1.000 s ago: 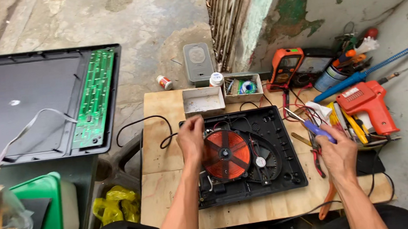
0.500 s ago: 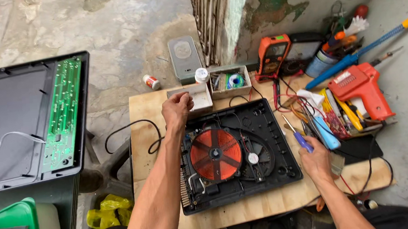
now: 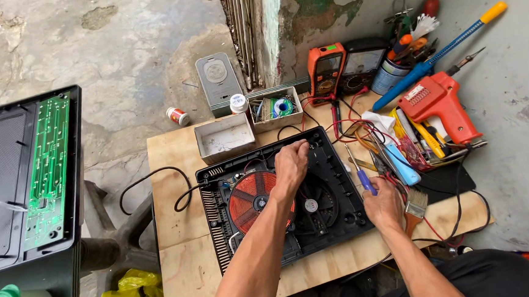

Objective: The person disassembles a black electronic device, removes a large copper coil, and uses a screwdriver to adjust components on the circuit board. They handle the device casing, a plastic container, and various tools on a cluttered workbench.

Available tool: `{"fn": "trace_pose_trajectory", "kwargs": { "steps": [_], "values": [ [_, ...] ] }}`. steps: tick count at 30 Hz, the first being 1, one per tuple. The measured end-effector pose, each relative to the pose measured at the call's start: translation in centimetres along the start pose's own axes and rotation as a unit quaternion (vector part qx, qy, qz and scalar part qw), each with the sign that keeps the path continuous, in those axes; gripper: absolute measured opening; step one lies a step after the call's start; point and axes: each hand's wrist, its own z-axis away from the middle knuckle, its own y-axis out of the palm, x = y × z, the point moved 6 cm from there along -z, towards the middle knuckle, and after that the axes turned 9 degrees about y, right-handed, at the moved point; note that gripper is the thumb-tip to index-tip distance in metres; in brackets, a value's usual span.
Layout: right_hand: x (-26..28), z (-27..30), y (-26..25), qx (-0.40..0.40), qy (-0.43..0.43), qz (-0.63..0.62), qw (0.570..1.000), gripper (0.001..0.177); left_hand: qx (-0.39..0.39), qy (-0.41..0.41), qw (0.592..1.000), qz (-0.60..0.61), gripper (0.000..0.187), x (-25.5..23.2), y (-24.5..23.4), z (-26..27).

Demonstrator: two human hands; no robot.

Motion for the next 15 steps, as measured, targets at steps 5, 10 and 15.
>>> {"fn": "trace_pose_trajectory", "kwargs": {
  "steps": [5,10,15],
  "values": [
    [-0.2,-0.9,0.3,0.002,-0.010,-0.008,1.000,0.040,-0.061,0.001,0.998,-0.014,0.031,-3.9,-7.2,5.3],
    [1.4,0.2,-0.1,-0.009,-0.028,0.016,0.999,0.038,-0.091,-0.052,0.993,-0.059,0.021,-3.5,-14.9,10.4],
    [10.7,6.4,-3.8,-0.062,-0.248,-0.088,0.963,0.030,-0.021,-0.031,0.996,-0.082,0.037,-5.6,-18.9,13.6]
  ]
}}
